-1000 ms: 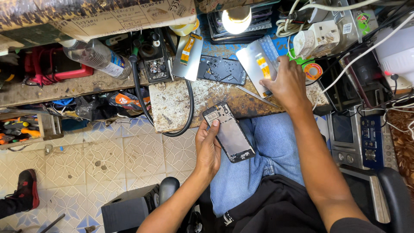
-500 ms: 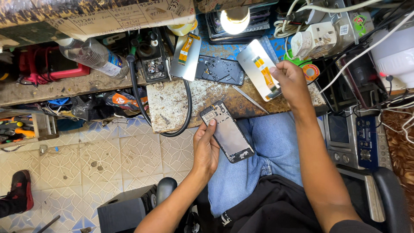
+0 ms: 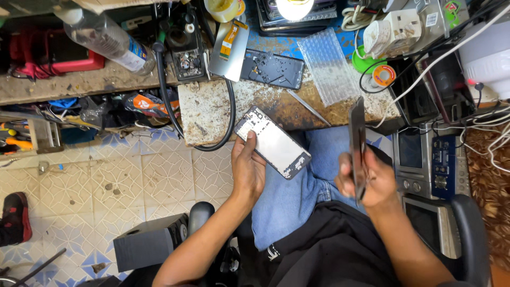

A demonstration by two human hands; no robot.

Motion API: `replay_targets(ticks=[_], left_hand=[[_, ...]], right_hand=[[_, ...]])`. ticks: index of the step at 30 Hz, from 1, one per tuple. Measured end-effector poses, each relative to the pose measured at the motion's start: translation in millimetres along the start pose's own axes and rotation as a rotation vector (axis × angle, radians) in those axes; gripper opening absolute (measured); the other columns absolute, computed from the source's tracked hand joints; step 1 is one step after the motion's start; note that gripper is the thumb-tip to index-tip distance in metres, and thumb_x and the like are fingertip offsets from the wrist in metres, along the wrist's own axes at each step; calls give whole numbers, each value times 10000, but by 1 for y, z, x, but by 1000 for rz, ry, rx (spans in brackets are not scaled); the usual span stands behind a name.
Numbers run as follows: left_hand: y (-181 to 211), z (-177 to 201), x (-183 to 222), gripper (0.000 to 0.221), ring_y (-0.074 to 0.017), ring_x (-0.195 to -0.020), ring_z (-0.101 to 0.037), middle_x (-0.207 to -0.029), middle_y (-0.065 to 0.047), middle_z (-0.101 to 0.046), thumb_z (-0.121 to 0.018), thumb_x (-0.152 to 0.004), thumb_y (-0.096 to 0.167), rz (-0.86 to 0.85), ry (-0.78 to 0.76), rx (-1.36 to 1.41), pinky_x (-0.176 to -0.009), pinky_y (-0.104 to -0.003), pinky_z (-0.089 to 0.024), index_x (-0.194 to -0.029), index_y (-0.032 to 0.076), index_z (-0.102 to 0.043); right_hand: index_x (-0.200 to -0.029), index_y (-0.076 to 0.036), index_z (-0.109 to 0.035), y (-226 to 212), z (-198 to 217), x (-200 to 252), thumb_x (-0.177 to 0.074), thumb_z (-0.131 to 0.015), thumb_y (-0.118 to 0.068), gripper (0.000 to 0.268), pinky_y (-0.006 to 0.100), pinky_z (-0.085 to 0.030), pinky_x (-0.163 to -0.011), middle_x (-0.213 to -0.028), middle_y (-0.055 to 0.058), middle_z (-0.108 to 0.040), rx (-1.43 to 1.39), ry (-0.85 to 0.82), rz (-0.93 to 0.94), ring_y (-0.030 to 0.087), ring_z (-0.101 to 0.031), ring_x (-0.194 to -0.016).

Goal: The person disassembles a smartphone, removes the back cover, and detaches the battery connector. They then reattach the battery connector, place the back cover back on, and press it into place. The person repeats the process of detaching and reattaching the battery connector several times.

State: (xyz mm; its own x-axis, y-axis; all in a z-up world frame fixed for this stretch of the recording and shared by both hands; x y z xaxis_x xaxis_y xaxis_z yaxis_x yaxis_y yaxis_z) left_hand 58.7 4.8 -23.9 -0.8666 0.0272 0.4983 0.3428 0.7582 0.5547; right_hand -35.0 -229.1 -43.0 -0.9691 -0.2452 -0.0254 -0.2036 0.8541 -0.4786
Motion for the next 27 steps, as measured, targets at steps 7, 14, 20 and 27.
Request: replay_targets(ticks=[7,14,20,27], left_hand=[[-8,12,-6,193,-294,-1012,-733,-1143,-177,-700,-534,-1043,148,-28,-36,34,-852,-468,-631,-1197,33,-517],[-14,20,-8,172,-269,-1023,-730,-1134,-150,-701,-520,-1060,168,-29,-59,21,-856,-434,-631,-1191,58,-501],[-16,18,-3,172,-248,-1027,-728,-1123,-129,-700,-522,-1063,175,-21,-62,26,-856,-395,-629,-1197,71,-503],[-24,32,-6,180,-262,-1050,-718,-1139,-140,-687,-519,-1065,161,-25,-29,53,-880,-424,-620,-1211,57,-505]], right_hand=[[-1278,60,-469,9,-55,7,-1047,-367,-665,768,524,-579,-777,-982,265,-596,-79,-118,-127,437,-688,-884],[-1379,38,-515,-1,-130,-35,-1050,-412,-464,609,497,-564,-854,-1161,287,-636,335,73,70,382,-675,-994],[-1593,-45,-269,-6,-122,-50,-1013,-389,-469,728,489,-401,-1018,-1418,229,-450,1317,240,213,345,-474,-1222],[-1573,-43,-400,-4,-126,-54,-1016,-589,-287,637,385,-424,-966,-1427,129,-457,1512,220,418,260,-474,-1200]])
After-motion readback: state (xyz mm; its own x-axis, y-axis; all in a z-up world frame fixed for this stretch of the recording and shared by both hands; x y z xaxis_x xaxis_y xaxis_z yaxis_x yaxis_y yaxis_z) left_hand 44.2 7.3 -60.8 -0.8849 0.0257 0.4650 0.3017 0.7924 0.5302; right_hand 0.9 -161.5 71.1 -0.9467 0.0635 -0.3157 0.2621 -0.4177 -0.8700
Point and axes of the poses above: each hand's wrist, its own x-axis away from the middle knuckle, its own z-axis out of the back of the hand, y = z × x, the point moved 7 cm from there along -x, towards the middle knuckle
